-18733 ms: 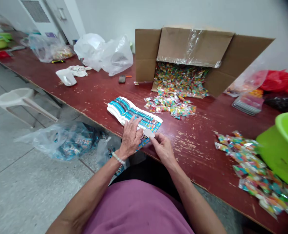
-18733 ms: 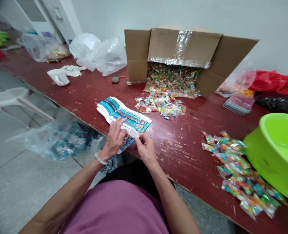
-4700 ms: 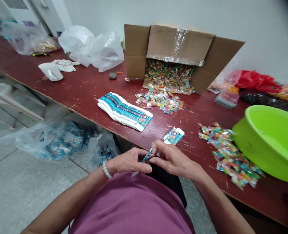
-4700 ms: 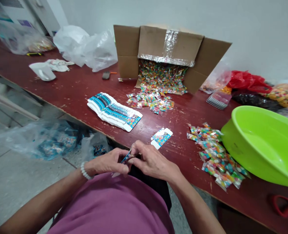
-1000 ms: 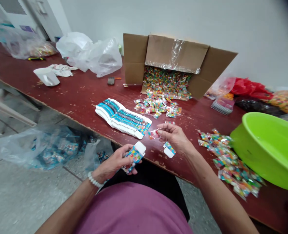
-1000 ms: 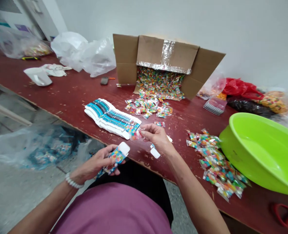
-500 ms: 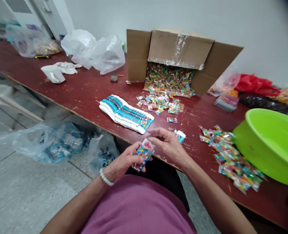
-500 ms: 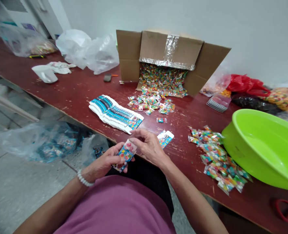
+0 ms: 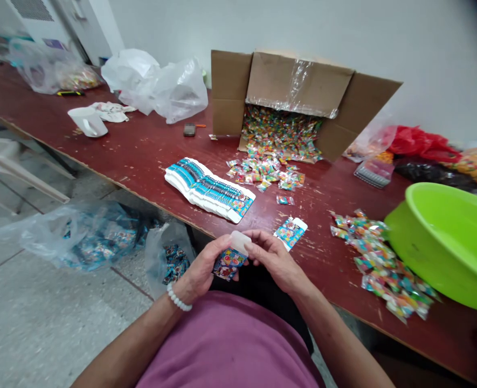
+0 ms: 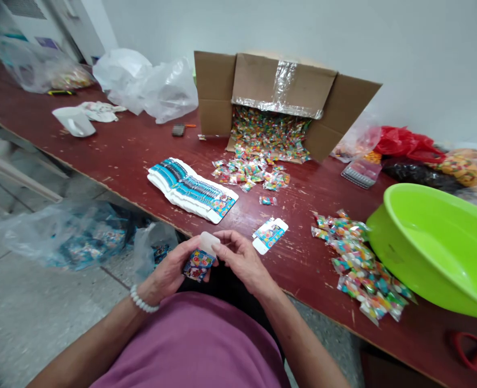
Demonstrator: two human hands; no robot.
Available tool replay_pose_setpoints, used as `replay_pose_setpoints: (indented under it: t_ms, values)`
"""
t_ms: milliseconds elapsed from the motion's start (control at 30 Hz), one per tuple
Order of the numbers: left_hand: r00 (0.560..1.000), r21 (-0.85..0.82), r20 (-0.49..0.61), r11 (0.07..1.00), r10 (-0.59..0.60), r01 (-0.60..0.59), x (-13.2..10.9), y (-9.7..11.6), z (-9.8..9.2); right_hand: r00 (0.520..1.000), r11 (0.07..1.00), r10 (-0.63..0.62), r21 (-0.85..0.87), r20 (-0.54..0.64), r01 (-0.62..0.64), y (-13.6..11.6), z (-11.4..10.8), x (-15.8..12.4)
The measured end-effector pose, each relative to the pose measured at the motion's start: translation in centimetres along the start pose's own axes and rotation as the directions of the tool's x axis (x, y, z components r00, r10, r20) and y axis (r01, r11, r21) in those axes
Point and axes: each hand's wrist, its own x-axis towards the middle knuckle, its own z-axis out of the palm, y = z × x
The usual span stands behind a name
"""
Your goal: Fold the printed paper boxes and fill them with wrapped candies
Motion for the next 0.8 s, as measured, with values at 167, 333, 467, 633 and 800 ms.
replay_pose_setpoints:
  t_ms: [167,333,467,633,800]
  values:
    - [0.996,0.03,-0.047,0.996,0.08,-0.079,-0.3,-0.5,0.3,0.998,0.997,-0.066,-0.039,-0.003,0.066,1.1,1.6,0.0]
    - [0.986,-0.215,-0.013,0.964,-0.164,0.158,-0.4,-0.2,0.4,0.89,0.812,-0.451,-0.441,-0.059,0.382,1.7,1.5,0.5]
    - [0.961,-0.315,0.065,0.908,-0.269,0.275,-0.4,0.2,0.3,0.868,0.73,-0.486,-0.5,0.1,0.466,1.3,0.8,0.4]
    - [0.988,-0.252,0.0,0.956,-0.157,0.152,-0.2,-0.3,0.4,0.99,0.989,-0.129,-0.07,0.056,0.132,1.0,1.1,0.7]
    - [0.989,-0.142,-0.098,0.985,-0.114,0.099,-0.2,-0.7,0.6,0.998,0.998,-0.05,0.039,-0.038,0.052,0.9,1.5,1.1]
